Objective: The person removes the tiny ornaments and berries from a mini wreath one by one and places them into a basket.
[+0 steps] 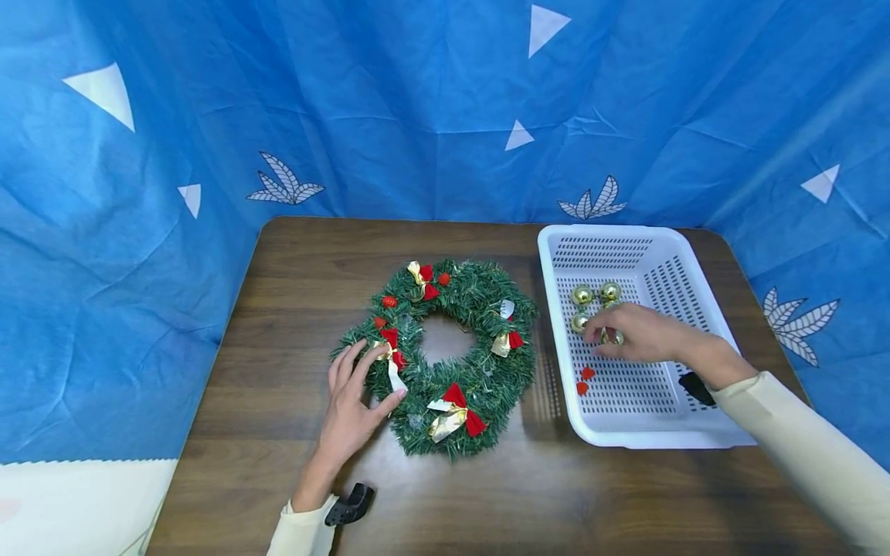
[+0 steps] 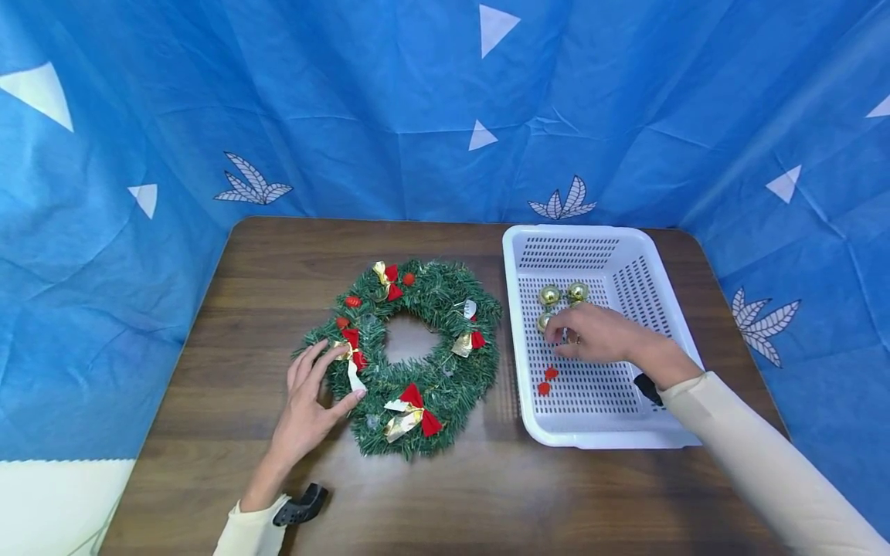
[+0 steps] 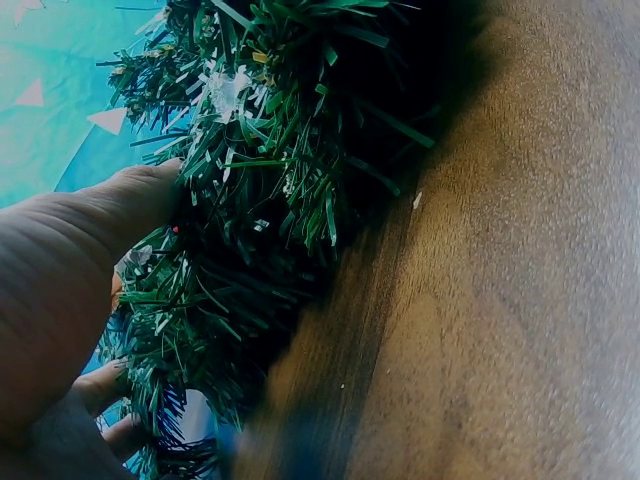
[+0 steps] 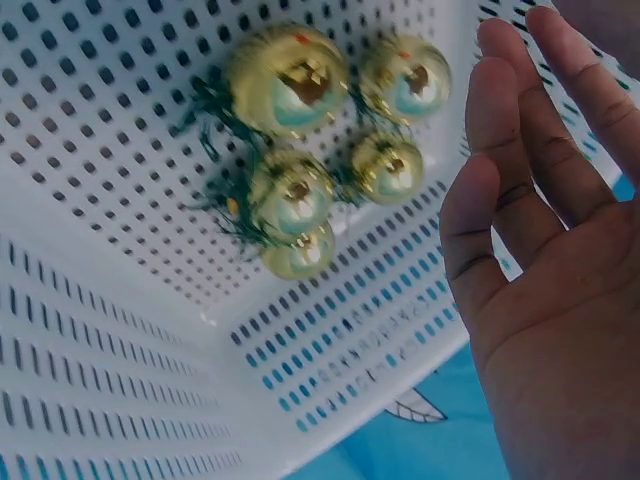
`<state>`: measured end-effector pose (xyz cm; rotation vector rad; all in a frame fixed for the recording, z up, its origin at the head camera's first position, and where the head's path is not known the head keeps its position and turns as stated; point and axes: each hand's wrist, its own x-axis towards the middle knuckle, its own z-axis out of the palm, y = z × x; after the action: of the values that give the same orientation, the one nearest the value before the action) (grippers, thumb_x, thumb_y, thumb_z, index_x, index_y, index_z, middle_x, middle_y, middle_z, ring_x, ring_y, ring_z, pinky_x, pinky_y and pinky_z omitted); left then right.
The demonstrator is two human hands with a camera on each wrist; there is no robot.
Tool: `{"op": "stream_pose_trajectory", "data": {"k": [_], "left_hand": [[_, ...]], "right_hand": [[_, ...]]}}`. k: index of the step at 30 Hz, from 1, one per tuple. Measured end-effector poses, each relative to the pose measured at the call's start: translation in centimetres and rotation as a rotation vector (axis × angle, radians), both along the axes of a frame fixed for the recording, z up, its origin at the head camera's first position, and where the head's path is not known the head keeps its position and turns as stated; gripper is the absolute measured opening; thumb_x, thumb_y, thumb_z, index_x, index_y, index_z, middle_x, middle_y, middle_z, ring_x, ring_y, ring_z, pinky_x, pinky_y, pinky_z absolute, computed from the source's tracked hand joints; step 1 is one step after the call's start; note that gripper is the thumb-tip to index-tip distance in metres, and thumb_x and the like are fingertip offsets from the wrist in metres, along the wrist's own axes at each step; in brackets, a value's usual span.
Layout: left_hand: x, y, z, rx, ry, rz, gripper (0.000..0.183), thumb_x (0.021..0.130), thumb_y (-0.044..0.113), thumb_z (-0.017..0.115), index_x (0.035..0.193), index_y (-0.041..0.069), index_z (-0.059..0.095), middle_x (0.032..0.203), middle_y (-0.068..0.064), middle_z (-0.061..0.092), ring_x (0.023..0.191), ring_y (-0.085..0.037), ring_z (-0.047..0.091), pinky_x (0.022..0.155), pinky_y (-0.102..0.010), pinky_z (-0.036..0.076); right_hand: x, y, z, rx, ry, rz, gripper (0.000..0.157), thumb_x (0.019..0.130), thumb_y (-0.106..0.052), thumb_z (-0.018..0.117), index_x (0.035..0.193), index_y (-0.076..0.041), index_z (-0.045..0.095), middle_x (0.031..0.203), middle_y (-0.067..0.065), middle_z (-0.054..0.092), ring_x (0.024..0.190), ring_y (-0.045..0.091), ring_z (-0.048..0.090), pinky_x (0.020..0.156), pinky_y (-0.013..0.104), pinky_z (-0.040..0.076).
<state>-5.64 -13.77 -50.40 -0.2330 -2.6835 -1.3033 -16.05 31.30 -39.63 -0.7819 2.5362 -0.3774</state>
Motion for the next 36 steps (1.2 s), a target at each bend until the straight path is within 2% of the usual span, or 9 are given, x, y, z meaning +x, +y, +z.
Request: {"op": "stream_pose_trajectory", "data": {"k": [6, 9, 18, 27, 32, 36], "left_hand": [[0.0, 0.0, 0.1, -0.010, 0.001, 0.001, 0.074, 0.078, 0.027, 0.087, 0.144, 0.023, 0.053, 0.159, -0.016, 0.033, 0.146, -0.042, 0.020, 0.108, -0.070, 0.026], [0.1, 0.0, 0.1, -0.010, 0.000, 0.002, 0.074, 0.078, 0.026, 0.087, 0.143, 0.023, 0.053, 0.159, -0.016, 0.034, 0.146, -0.041, 0.021, 0.108, -0.069, 0.025], [0.1, 0.0, 0.3, -0.003, -0.016, 0.007, 0.075, 0.078, 0.028, 0.087, 0.144, 0.024, 0.053, 0.160, -0.014, 0.033, 0.147, -0.040, 0.019, 0.109, -0.069, 0.026], [0.1, 0.0, 0.6, -0.003, -0.023, 0.004, 0.073, 0.078, 0.029, 0.087, 0.143, 0.022, 0.053, 0.159, -0.014, 0.033, 0.147, -0.041, 0.020, 0.110, -0.068, 0.024], [0.1, 0.0, 0.8, 0.003, -0.036, 0.003, 0.074, 0.079, 0.029, 0.087, 0.144, 0.023, 0.053, 0.160, -0.014, 0.032, 0.148, -0.041, 0.019, 0.111, -0.068, 0.023], [0.2, 0.0, 0.9, 0.013, -0.046, 0.002, 0.073, 0.079, 0.029, 0.086, 0.144, 0.023, 0.053, 0.160, -0.014, 0.032, 0.148, -0.040, 0.019, 0.111, -0.069, 0.022]], "right_hand": [[-0.5, -0.2, 1.1, -0.018, 0.060, -0.011, 0.019, 0.084, -0.015, 0.080, 0.102, -0.016, 0.075, 0.097, -0.004, 0.073, 0.076, 0.008, 0.058, 0.072, 0.034, 0.055], [-0.9, -0.6, 1.4, -0.023, 0.091, 0.006, 0.020, 0.084, -0.016, 0.081, 0.103, -0.015, 0.076, 0.097, -0.005, 0.072, 0.079, 0.009, 0.059, 0.076, 0.035, 0.057], [-2.5, -2.1, 2.9, -0.082, 0.212, 0.065, 0.022, 0.085, -0.014, 0.080, 0.106, -0.013, 0.075, 0.101, -0.002, 0.074, 0.078, 0.006, 0.060, 0.071, 0.035, 0.057], [-3.8, -3.9, 3.8, -0.103, 0.231, 0.110, 0.023, 0.086, -0.014, 0.079, 0.108, -0.010, 0.075, 0.104, 0.002, 0.074, 0.084, 0.013, 0.064, 0.075, 0.038, 0.058], [-4.7, -5.2, 4.1, -0.121, 0.241, 0.171, 0.018, 0.089, -0.012, 0.075, 0.107, -0.010, 0.074, 0.102, 0.000, 0.074, 0.083, 0.011, 0.064, 0.075, 0.041, 0.056], [-5.6, -6.4, 4.6, -0.117, 0.234, 0.204, 0.014, 0.091, -0.012, 0.073, 0.105, -0.011, 0.073, 0.100, -0.001, 0.073, 0.080, 0.008, 0.063, 0.072, 0.037, 0.055]]}}
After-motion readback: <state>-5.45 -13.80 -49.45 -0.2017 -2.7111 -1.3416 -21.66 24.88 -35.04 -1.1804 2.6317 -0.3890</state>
